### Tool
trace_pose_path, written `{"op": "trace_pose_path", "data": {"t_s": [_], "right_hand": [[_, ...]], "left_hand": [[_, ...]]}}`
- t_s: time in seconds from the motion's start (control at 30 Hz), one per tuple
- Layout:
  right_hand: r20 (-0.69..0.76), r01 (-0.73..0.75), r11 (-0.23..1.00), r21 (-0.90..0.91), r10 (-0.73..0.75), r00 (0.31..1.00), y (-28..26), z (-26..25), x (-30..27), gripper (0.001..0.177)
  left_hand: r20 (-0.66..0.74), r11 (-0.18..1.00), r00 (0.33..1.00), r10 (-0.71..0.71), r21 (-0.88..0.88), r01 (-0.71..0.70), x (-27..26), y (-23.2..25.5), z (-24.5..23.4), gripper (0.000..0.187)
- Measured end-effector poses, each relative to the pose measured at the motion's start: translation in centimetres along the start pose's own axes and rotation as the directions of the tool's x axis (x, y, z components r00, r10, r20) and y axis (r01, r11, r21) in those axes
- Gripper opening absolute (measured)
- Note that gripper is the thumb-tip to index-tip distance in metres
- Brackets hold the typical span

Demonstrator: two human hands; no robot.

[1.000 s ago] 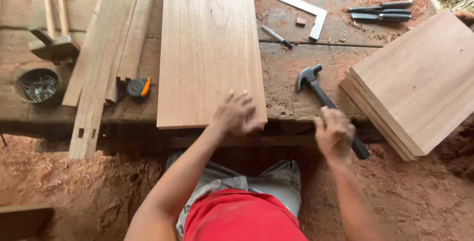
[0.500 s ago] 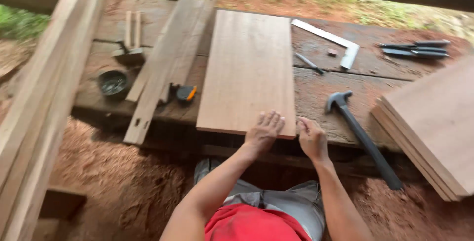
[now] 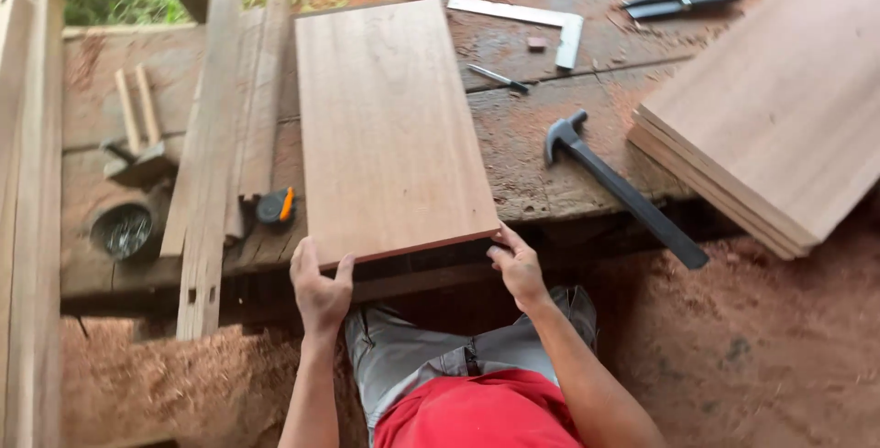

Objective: The person hammers nails into a wooden plank on a workbench, measures the plank with a tape measure, and marks it with a pen. They repeatedly hammer nails along the edges of the plank.

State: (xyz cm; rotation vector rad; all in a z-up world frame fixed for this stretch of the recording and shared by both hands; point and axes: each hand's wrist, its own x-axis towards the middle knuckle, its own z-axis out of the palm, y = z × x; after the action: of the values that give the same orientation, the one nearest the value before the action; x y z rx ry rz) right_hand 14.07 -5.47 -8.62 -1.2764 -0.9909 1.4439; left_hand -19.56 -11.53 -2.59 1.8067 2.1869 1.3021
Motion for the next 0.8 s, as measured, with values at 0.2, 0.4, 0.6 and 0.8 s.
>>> {"op": "trace_pose_path", "data": {"t_s": [0.2, 0.4, 0.6, 0.8], "right_hand": [[0.096, -0.059, 0.983, 0.171, 0.043, 0.994, 0.3, -0.4, -1.6, 0.066], [0.117, -0.095, 0.937, 0.337, 0.058, 0.991, 1.1, 0.1, -1.0, 0.065], [0.210, -0.118, 0.937, 0.328, 0.050, 0.976, -0.6, -0.5, -0.3, 0.069], [0.256, -0.095, 0.954, 0.286, 0.019, 0.966, -0.4, -1.8, -0.1, 0.067]], "left_hand": [[0.164, 0.802, 0.874, -0.458, -0.347, 0.486, 1.2, 0.2, 0.0, 0.060], [0.319, 0.655, 0.763, -0.563, -0.391, 0.647, 0.5, -2.3, 0.7, 0.041], [0.277, 0.527, 0.751, -0.600, -0.569, 0.631, -0.3, -3.5, 1.9, 0.036], [0.175, 0.555, 0.715, -0.677, -0.516, 0.652, 0.0, -0.6, 1.8, 0.037]]}}
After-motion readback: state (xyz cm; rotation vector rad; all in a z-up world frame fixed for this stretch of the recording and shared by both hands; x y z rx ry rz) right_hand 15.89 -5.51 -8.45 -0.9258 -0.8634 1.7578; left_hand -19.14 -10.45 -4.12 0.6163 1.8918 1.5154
